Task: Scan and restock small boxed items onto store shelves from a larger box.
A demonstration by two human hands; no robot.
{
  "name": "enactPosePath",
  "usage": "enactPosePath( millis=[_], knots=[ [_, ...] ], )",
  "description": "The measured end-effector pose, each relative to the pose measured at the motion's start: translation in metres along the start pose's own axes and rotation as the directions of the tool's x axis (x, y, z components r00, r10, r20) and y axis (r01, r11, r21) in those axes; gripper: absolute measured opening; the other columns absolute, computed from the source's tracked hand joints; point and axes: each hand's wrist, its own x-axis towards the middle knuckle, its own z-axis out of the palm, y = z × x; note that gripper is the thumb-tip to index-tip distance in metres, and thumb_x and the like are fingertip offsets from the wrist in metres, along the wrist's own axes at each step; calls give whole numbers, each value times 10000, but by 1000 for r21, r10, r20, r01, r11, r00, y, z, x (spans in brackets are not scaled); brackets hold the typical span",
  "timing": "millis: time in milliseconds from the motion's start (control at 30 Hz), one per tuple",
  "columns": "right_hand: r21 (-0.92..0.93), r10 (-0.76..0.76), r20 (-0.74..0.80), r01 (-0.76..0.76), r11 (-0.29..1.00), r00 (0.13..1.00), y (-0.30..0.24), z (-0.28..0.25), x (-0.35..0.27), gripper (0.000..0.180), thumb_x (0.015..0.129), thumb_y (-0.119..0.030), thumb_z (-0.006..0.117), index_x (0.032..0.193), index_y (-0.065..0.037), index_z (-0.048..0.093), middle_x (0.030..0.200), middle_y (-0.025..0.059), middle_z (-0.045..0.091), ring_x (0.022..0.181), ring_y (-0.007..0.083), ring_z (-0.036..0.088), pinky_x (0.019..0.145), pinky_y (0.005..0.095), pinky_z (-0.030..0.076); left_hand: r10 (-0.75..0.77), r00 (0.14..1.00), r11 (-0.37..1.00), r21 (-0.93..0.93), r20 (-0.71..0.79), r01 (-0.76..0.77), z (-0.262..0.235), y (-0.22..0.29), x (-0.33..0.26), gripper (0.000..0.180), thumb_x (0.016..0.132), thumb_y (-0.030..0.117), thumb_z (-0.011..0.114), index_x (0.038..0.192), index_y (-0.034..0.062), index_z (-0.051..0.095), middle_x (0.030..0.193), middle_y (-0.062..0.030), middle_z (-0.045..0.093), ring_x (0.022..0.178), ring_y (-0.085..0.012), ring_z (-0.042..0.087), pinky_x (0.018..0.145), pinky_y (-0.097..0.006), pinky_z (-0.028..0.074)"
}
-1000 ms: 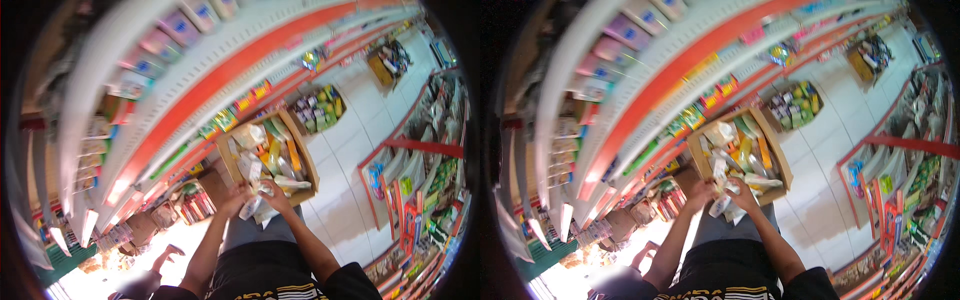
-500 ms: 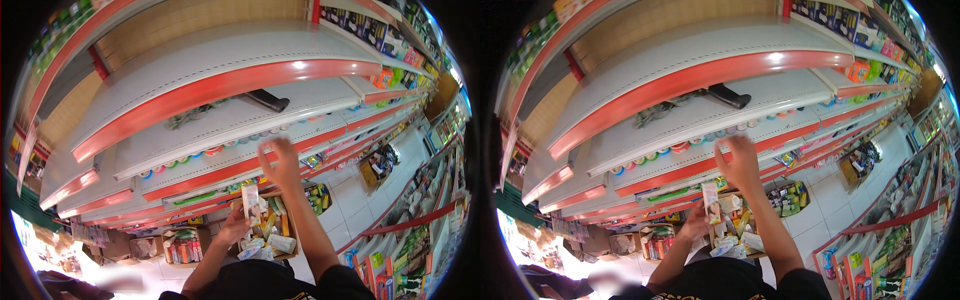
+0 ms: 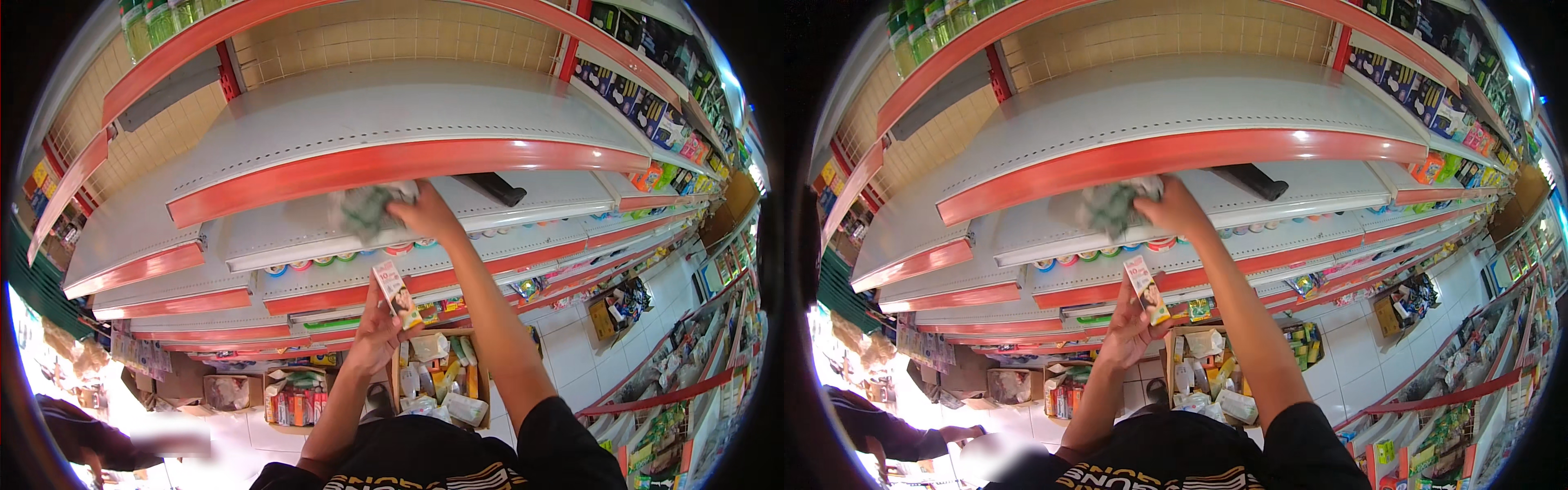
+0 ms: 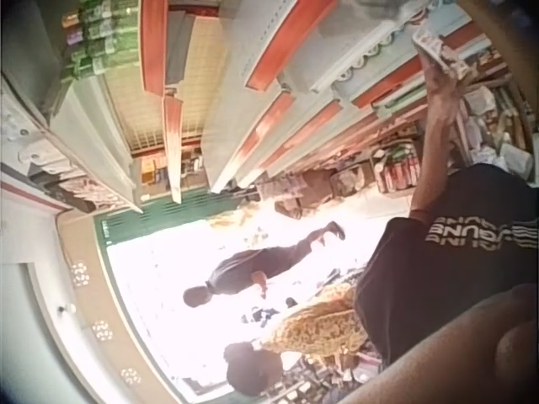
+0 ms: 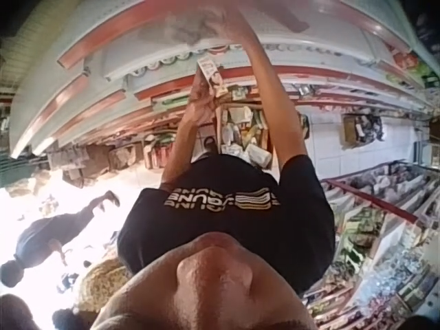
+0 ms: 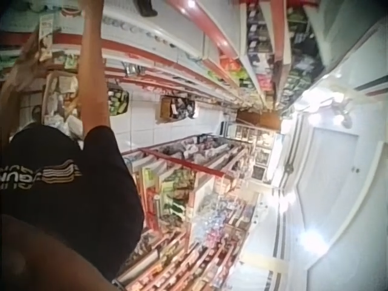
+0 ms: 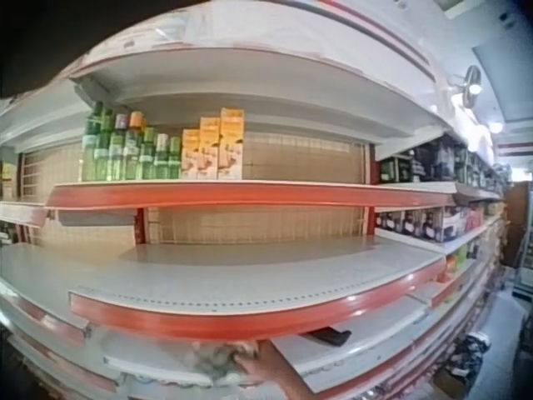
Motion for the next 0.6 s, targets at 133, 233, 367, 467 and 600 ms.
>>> enactPosePath(
  millis=[133, 233, 367, 467, 600],
  knots=[
    [-265, -332, 78, 340, 902, 940, -32, 40, -113, 586, 743, 25, 626, 1308, -110, 552, 1481, 105, 422, 1314, 274, 469, 1036, 353, 402, -7, 999, 993, 120, 34, 3, -36, -5, 8, 688, 951, 149, 567, 1518, 233, 186, 1465, -77, 377, 1265, -238, 477, 1006, -458, 470],
    [-364, -411, 19, 389, 846, 911, -22, 52, -154, 587, 724, -10, 678, 1294, -76, 555, 1500, 132, 393, 1331, 292, 452, 1055, 361, 377, 49, 997, 998, -32, 52, -47, -4, 5, 8, 581, 979, 310, 514, 1476, 124, 276, 1433, -100, 419, 1270, -273, 478, 1014, -449, 452],
    [-209, -444, -180, 407, 889, 878, -6, 46, -175, 687, 651, -62, 750, 1302, -28, 531, 1425, 181, 457, 1285, 311, 479, 1052, 392, 373, 28, 990, 983, -181, 141, -2, -7, 7, 3, 646, 943, 319, 558, 1465, 66, 273, 1421, -117, 430, 1272, -286, 476, 1034, -428, 433],
    [62, -243, -468, 306, 950, 850, -7, 41, -173, 728, 645, -105, 780, 1308, 0, 498, 1325, 166, 529, 1189, 264, 532, 1011, 354, 394, 11, 958, 986, -165, 287, 38, 23, 6, 6, 636, 888, 177, 602, 1440, 48, 313, 1375, -102, 476, 1245, -246, 494, 1040, -401, 418],
    [-18, -200, -403, 210, 978, 893, -1, 39, -156, 694, 663, -71, 770, 1288, 36, 486, 1186, 187, 610, 1121, 260, 594, 951, 320, 436, 29, 992, 948, 313, 121, -66, 8, -24, -1, 574, 843, 75, 612, 1376, 38, 402, 1328, -64, 516, 1202, -189, 508, 1012, -352, 397]
  ],
)
